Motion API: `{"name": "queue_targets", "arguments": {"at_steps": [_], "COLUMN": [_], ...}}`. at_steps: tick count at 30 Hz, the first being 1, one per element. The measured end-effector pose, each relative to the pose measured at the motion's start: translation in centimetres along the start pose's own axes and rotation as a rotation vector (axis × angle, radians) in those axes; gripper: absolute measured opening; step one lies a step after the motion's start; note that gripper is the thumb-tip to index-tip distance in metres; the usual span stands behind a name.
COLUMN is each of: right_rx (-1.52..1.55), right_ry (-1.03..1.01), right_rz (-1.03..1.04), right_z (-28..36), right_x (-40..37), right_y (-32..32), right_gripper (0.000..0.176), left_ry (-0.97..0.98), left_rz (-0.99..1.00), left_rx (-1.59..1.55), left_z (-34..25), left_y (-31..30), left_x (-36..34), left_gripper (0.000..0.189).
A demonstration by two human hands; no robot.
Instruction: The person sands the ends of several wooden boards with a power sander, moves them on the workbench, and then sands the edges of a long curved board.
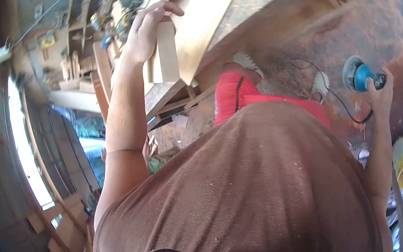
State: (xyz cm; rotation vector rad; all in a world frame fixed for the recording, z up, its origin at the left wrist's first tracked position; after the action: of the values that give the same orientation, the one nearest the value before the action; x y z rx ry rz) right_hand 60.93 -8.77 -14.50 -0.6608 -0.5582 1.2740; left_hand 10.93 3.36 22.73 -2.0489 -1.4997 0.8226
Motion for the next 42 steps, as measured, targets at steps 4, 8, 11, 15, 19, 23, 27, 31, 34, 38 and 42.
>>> {"name": "queue_targets", "arguments": {"at_steps": [4, 8, 11, 15, 19, 23, 27, 31, 34, 38, 42], "right_rx": [-0.009, -0.01, -0.03, -0.017, -0.015, -0.022, -0.074, -0.08, -0.043, -0.052, -0.125], "right_ry": [-0.051, -0.071, -0.092, -0.104, -0.179, -0.143, -0.153, -0.187, -0.117, -0.158, -0.18], "right_rz": [0.028, 0.05, 0.05, 0.051, -0.005, 0.055, 0.076, 0.096, 0.167, 0.121, 0.035], "right_z": [1.3, 2.8, 3.5, 4.6, 3.6, 3.5, 5.1, 5.1, 6.0, 6.1, 6.9], "right_x": [2.0, 3.5, 3.9, 4.2, 4.4, 4.2, 3.4, 3.0, 2.5, 2.7, 3.8], "right_y": [0.3, -0.2, -0.7, -1.4, -0.9, -1.2, -2.5, -3.4, -4.3, -4.7, -5.5], "right_gripper": [0.056, 0.057, 0.058, 0.059, 0.058, 0.06, 0.062, 0.062, 0.062, 0.063, 0.064], "left_ry": [-0.002, 0.014, 0.024, 0.033, 0.024, -0.113, -0.141, -0.109, -0.129, -0.061, 0.127], "left_rz": [-0.012, -0.048, -0.058, -0.061, 0.014, 0.052, 0.046, -0.021, -0.029, -0.041, -0.146], "left_rx": [-0.033, -0.04, -0.044, -0.033, -0.009, 0.125, 0.242, 0.264, 0.252, 0.196, 0.098], "left_z": [-2.1, -3.2, -3.8, -3.9, -1.2, 2.6, 6.4, 10.6, 12.0, 13.9, 14.7], "left_y": [-2.7, -3.8, -4.2, -3.9, -1.1, 6.2, 11.2, 14.8, 16.3, 17.8, 17.6], "left_x": [-2.3, -3.8, -4.7, -4.7, -3.3, 0.0, 4.0, 7.1, 7.0, 7.2, 6.1], "left_gripper": [0.044, 0.046, 0.046, 0.046, 0.043, 0.043, 0.05, 0.056, 0.06, 0.057, 0.042]}}
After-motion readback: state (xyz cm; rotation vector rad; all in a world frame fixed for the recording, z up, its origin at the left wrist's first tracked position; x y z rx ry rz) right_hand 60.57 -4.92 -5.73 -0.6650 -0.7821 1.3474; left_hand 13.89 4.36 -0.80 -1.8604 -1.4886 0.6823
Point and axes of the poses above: each hand's wrist, its own x-axis towards the middle knuckle, its own y-axis out of the palm, z = x × y, the point moved 1 cm from there along x, towards the middle knuckle, and after that the axes turned 10 degrees about -x, right-handed, at the moved point
